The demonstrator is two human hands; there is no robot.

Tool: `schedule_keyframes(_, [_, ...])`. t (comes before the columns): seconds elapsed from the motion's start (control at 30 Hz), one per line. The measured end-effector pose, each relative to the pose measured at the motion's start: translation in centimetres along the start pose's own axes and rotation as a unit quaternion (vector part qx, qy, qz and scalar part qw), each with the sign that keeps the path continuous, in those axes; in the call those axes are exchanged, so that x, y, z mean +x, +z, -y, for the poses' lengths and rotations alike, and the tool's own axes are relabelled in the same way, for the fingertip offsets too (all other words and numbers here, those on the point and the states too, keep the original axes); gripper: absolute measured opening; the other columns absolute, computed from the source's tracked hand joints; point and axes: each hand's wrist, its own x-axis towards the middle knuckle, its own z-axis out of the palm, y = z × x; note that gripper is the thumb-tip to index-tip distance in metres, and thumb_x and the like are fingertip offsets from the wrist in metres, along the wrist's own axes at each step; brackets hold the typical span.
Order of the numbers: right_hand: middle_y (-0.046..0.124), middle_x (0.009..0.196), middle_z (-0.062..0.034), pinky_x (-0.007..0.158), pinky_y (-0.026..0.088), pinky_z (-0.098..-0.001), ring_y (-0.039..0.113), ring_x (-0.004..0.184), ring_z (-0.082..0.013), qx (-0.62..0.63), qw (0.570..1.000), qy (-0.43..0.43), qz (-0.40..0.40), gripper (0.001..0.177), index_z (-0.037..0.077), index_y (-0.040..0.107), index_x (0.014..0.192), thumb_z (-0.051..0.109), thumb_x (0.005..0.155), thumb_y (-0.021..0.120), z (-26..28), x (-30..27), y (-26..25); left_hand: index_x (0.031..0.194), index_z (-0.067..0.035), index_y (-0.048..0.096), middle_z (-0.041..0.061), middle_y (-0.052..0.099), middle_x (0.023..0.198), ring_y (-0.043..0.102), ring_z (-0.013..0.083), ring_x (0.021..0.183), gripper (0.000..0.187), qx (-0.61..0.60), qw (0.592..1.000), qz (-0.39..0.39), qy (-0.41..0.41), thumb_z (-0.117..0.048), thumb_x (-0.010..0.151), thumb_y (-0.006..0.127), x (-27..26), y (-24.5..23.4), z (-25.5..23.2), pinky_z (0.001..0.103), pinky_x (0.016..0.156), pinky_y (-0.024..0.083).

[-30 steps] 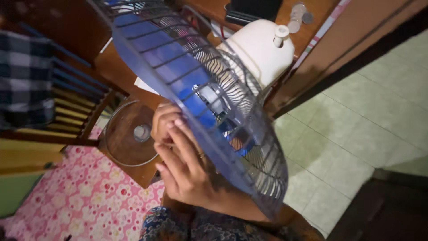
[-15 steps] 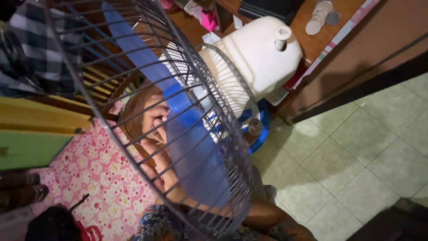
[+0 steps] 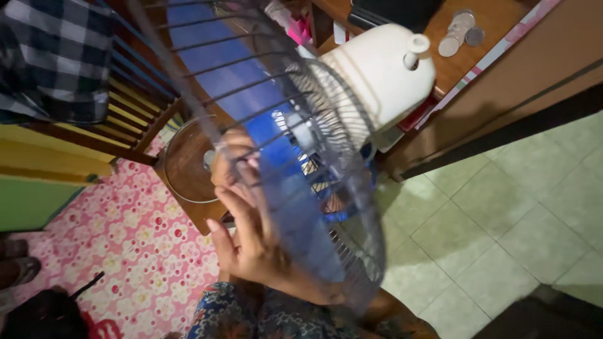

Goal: The person reassembles a standing electric fan by hand. They attach the fan blade to the motor shaft, secure it with a nut, and then place the front wire cage over the blade.

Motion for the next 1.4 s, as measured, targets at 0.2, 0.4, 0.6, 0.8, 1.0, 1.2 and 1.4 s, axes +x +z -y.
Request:
schedule_keyframes(0.2, [0.036,0.127,-0.0235,0.099,0.046,-0.0367,0.045,0.118,-0.0341,-0.127,0.986,-0.054,-0.097,0.034,-0.005,0.044,0.114,0.014,0.085,0.05,-0.1,0.3,1.9,0.071,0.001,0.054,0.011,0.056,0.072,0.055,0.0205,0.064,0.012,-0.094,0.995,0.032,-0.013,-0.009,0.075,0.059,1.6,-1.5,1.6,0.029,0.057,0.044])
schedule_keyframes(0.4, [0.043,0.121,-0.0237,0.098,0.046,-0.0369,0.049,0.113,-0.0325,-0.212,0.965,-0.057,-0.145,0.033,-0.007,0.042,0.112,0.011,0.085,0.05,0.2,1.4,3.1,0.073,0.0,0.058,0.011,0.059,0.075,0.06,0.0203,0.066,0.009,-0.13,0.983,0.125,0.022,-0.006,0.068,0.062,3.2,-3.4,2.6,0.028,0.059,0.049])
schedule_keyframes(0.6, [0.046,0.12,-0.0198,0.097,0.044,-0.0358,0.049,0.111,-0.0304,-0.243,0.938,-0.014,-0.246,0.031,-0.007,0.043,0.115,0.005,0.088,0.05,-0.3,1.7,6.2,0.08,-0.002,0.059,0.012,0.059,0.086,0.062,0.0234,0.078,0.014,-0.188,0.951,0.246,-0.003,-0.003,0.066,0.064,5.5,-5.6,3.6,0.03,0.07,0.051])
schedule_keyframes(0.8, [0.049,0.115,-0.0133,0.088,0.05,-0.0319,0.054,0.105,-0.0212,-0.278,0.89,-0.096,-0.349,0.028,-0.002,0.042,0.114,0.01,0.091,0.051,-1.4,3.1,10.1,0.095,-0.004,0.059,0.009,0.059,0.099,0.061,0.0202,0.084,0.023,-0.325,0.869,0.365,-0.085,-0.003,0.072,0.063,8.8,-10.5,6.1,0.025,0.071,0.052])
schedule_keyframes(1.0, [0.055,0.103,-0.0113,0.08,0.049,-0.028,0.056,0.091,-0.018,-0.311,0.903,-0.04,-0.295,0.021,0.001,0.045,0.108,0.012,0.091,0.054,-5.7,1.0,18.9,0.099,-0.006,0.059,0.007,0.059,0.096,0.061,0.0123,0.08,0.017,-0.331,0.846,0.349,-0.232,-0.007,0.082,0.062,8.3,-18.1,16.6,0.021,0.069,0.051])
schedule_keyframes(1.2, [0.057,0.093,-0.003,0.074,0.045,-0.0235,0.056,0.085,-0.011,-0.124,0.938,0.324,-0.02,0.019,0.004,0.052,0.107,0.001,0.088,0.054,-20.5,-4.7,30.4,0.096,-0.007,0.06,0.01,0.063,0.09,0.063,0.0199,0.086,0.016,-0.067,0.886,0.279,-0.364,-0.01,0.081,0.06,-0.4,-26.5,34.6,0.029,0.076,0.049])
schedule_keyframes(1.4, [0.062,0.078,-0.0093,0.064,0.047,-0.0297,0.06,0.072,-0.0194,-0.214,0.808,0.474,0.277,0.034,0.012,0.05,0.11,0.009,0.078,0.061,-39.2,-16.2,40.3,0.096,-0.003,0.058,0.017,0.062,0.09,0.06,0.0299,0.088,0.031,0.211,0.757,0.249,-0.565,-0.004,0.064,0.058,-13.9,-35.8,49.9,0.035,0.077,0.047])
